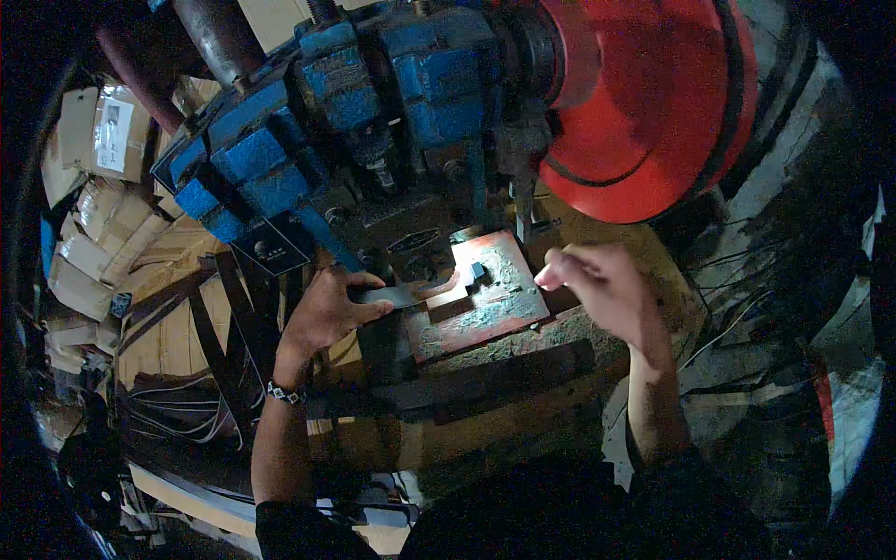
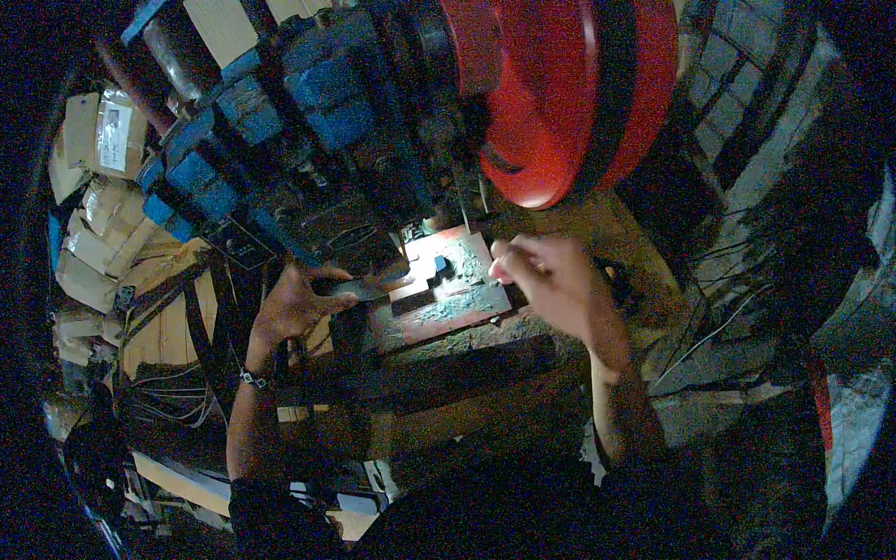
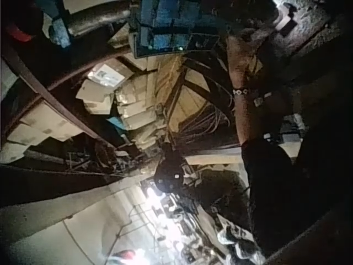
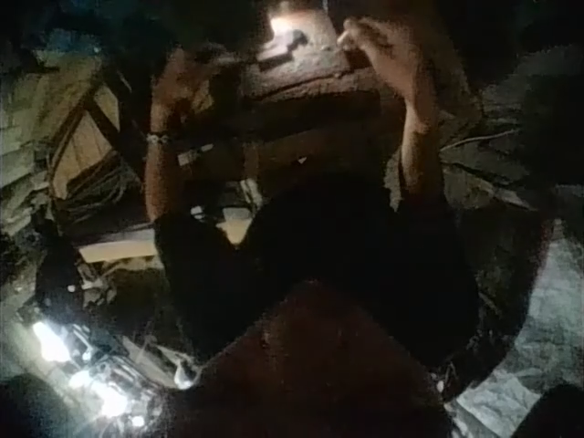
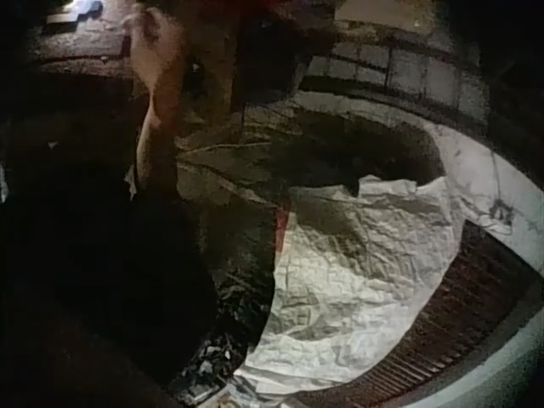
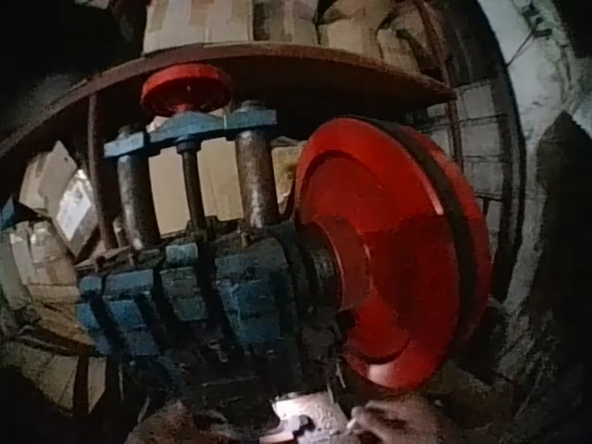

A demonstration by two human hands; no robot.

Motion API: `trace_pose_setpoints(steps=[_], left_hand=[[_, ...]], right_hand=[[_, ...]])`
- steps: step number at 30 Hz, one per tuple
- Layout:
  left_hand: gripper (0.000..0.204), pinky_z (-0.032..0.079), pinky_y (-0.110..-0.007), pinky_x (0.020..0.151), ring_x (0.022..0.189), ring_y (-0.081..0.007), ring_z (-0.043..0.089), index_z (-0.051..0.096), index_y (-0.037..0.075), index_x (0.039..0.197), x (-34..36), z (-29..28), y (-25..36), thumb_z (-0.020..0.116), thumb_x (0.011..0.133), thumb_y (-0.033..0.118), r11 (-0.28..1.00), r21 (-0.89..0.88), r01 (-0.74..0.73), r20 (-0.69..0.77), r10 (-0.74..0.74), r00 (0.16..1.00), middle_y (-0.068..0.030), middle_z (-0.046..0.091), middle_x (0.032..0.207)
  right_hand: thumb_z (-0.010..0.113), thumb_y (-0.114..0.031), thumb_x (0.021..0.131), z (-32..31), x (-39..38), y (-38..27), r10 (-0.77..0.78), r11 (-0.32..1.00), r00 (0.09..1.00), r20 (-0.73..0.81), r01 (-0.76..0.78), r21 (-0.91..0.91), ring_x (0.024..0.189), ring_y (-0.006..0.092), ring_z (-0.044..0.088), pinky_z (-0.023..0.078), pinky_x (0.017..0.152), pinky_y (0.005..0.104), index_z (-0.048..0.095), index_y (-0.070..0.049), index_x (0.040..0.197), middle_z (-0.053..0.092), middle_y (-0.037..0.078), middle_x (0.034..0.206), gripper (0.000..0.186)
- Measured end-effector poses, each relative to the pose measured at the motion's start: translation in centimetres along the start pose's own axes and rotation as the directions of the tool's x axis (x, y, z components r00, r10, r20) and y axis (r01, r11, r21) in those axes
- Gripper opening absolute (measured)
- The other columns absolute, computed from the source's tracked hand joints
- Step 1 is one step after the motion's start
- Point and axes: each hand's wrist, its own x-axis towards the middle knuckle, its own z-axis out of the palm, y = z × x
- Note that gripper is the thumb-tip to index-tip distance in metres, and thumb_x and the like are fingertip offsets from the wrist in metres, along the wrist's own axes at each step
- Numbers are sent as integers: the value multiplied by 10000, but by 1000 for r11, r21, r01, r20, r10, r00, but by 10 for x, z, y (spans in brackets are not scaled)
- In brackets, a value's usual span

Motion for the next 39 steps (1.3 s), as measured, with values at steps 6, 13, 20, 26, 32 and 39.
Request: trace_pose_setpoints(steps=[6,13,20,26,32,39], left_hand=[[401,516,-348,694,752,-169,671,712,-47,1046,0,-11,22,807,806,260,959,45,279,129,-282,951,-162,707,808],[412,511,-362,703,738,-243,675,729,-4,1056,-1,-11,28,814,798,306,938,342,62,79,-95,992,-190,714,873],[407,512,-346,718,802,-173,666,732,16,1079,-22,-50,56,803,818,319,972,197,125,80,-143,986,-111,729,905],[628,475,-373,986,1119,-254,601,486,-1,1400,-178,-185,-21,674,920,359,689,-690,-221,-493,-225,840,-115,591,1318],[414,436,-397,1054,1198,-274,588,575,-1,1328,-131,-141,76,507,996,236,785,555,276,-746,323,582,-156,616,1299],[439,489,-340,935,1076,-206,629,624,13,1223,-50,31,115,773,857,205,968,-168,184,-48,-194,980,-138,693,1157]], right_hand=[[495,-536,996,12,26,0,76,995,995,-59,-72,65,549,112,617,464,533,247,655,-32,669,658,58,629,621],[486,-480,1016,12,2,-12,160,987,984,81,-160,-12,524,92,582,450,503,255,652,-25,667,597,19,576,597],[676,-293,920,14,-27,-6,-369,786,802,470,539,-303,968,261,664,522,848,376,662,-17,1067,669,135,994,313],[761,-267,812,14,-36,-4,-274,709,774,570,564,-424,1174,331,561,450,997,431,604,-67,1210,604,132,1201,472],[726,-212,837,9,-26,-32,-378,763,804,459,551,-338,1054,327,599,469,935,429,628,-93,1194,627,134,1095,389],[736,-136,833,21,-4,-12,-418,836,855,306,494,-237,1012,316,614,486,877,396,635,-57,1207,632,138,1047,395]])
